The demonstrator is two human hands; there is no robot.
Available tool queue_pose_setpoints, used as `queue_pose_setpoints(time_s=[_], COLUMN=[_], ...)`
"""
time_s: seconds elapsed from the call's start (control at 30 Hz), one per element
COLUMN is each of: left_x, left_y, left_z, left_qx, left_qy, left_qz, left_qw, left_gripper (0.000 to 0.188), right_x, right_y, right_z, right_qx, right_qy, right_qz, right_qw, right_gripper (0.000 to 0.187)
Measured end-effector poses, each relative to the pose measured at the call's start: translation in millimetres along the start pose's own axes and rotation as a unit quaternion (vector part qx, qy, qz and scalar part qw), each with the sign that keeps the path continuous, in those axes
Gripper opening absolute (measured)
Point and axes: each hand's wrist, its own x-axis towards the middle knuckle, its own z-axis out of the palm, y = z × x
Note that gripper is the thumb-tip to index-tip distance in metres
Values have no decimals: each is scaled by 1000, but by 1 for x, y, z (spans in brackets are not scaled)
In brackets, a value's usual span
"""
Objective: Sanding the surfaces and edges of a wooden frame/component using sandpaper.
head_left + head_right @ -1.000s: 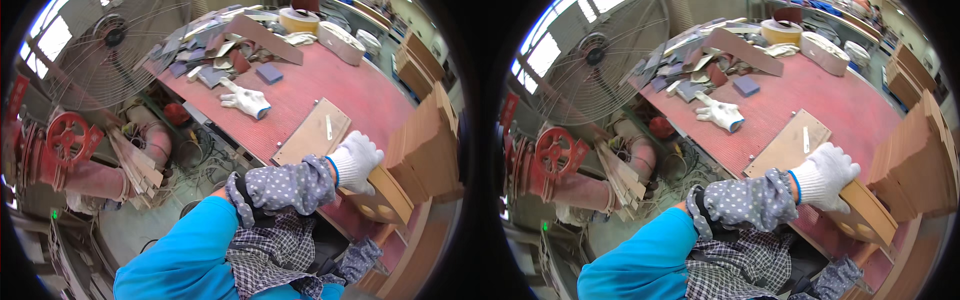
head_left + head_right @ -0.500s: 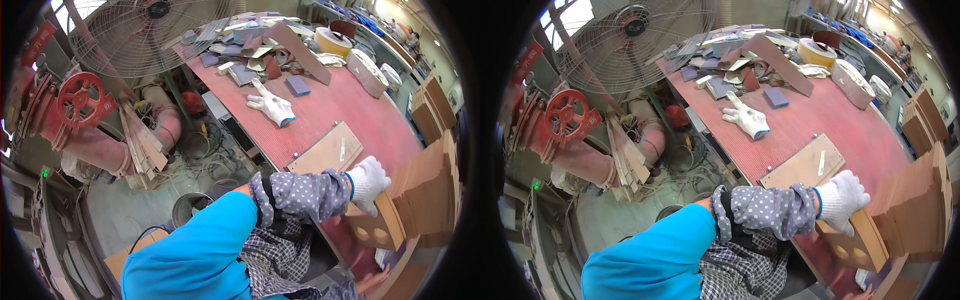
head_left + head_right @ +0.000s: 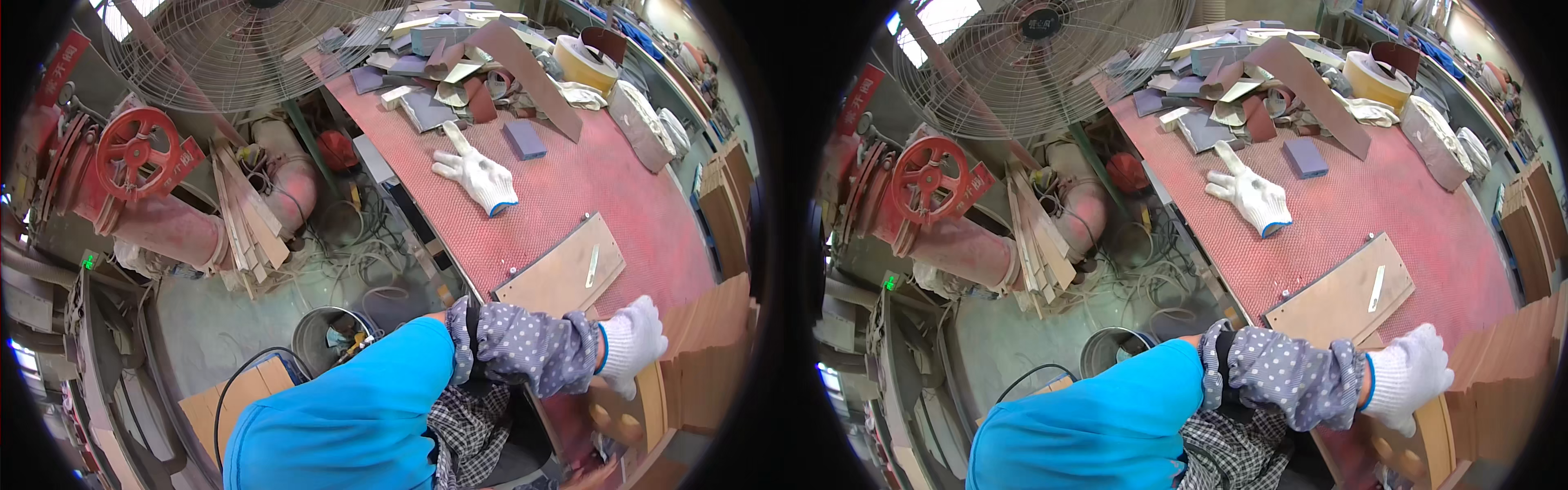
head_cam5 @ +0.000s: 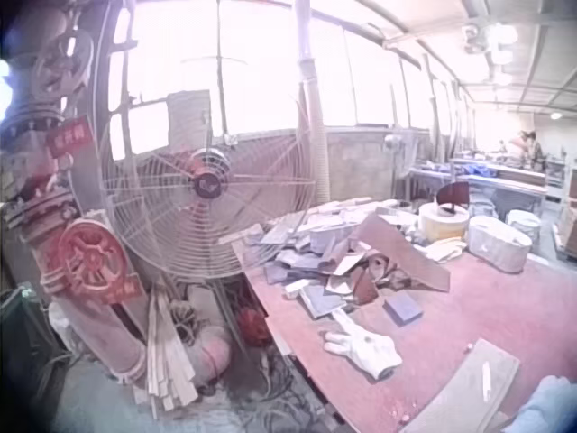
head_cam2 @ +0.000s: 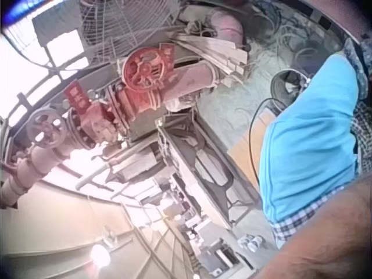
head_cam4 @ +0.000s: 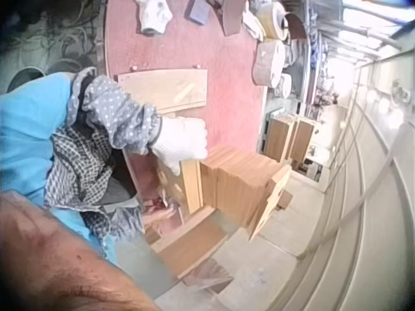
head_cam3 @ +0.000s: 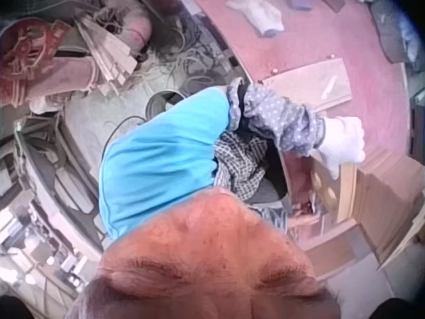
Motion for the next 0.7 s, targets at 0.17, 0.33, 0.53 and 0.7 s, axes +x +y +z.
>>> queue_pose_setpoints(time_s=[0.17, 0.33, 0.53, 0.7], left_x=[3, -3, -9, -1], left_y=[2, -4, -17, -11], left_z=[5, -5, -22, -1], left_qx=[12, -28, 51, 57], left_qy=[8, 35, 26, 30], left_qz=[9, 24, -7, 24], left_qw=[1000, 999, 998, 998], left_gripper=[67, 59, 65, 69], right_x=[-12, -74, -135, -176], right_y=[22, 38, -20, -53], right_z=[-21, -42, -16, -40], right_qx=[63, 311, 486, 470], right_qy=[18, 21, -22, -158], right_qz=[59, 82, 115, 116], right_qw=[996, 947, 866, 860], right_gripper=[62, 49, 46, 70])
